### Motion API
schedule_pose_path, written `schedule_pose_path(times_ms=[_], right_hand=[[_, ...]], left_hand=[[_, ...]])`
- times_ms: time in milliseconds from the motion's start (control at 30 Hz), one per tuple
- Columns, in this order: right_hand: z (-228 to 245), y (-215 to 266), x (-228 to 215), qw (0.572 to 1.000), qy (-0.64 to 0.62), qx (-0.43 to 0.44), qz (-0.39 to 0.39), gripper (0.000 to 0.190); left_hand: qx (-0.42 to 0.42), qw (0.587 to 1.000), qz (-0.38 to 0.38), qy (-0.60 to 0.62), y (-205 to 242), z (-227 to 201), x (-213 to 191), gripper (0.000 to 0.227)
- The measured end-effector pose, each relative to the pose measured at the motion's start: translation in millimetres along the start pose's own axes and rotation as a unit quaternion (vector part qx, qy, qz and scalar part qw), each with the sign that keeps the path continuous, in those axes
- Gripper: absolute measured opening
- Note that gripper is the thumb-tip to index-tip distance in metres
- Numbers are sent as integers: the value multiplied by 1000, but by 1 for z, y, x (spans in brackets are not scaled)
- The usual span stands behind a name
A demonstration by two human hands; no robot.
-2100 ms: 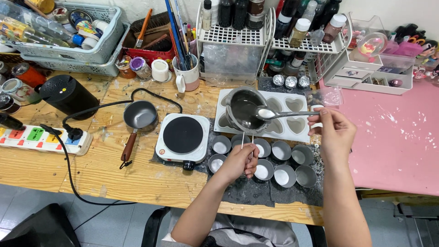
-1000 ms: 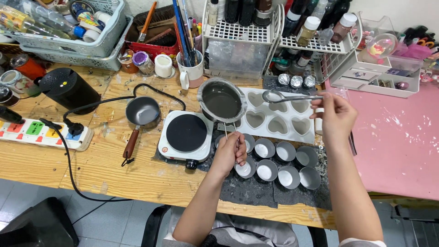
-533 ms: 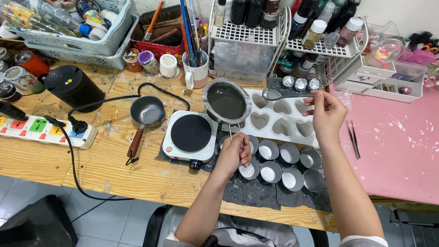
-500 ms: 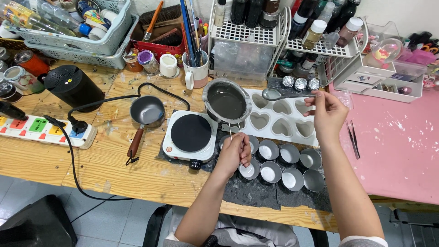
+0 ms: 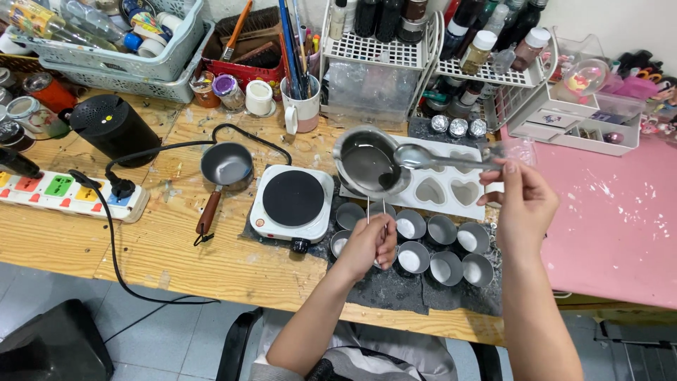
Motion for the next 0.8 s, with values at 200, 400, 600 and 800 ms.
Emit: schedule_pose_path(times_ms=[200, 400, 600, 800], right_hand=[[31, 47, 13, 994, 81, -54, 57, 21], [83, 87, 32, 963, 183, -170, 99, 12], [29, 94, -5, 996, 76, -17, 47, 17], [-16, 110, -28, 999, 26, 31, -9, 23]], left_hand=[[-79, 995, 62, 23, 48, 11, 36, 34], [-111, 987, 115, 25, 76, 24, 57, 34], [-133, 983, 126, 21, 80, 46, 63, 34], [-145, 981, 128, 19, 75, 67, 63, 33]])
Point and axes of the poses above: each hand's wrist, its own y-axis away from the middle knuckle, its own x-axis out of the palm, z = x × y, the point moved 10 cm from there along -y, towards the middle knuckle, and after that the axes turned 1 degree about z, right-handed, at the moved point
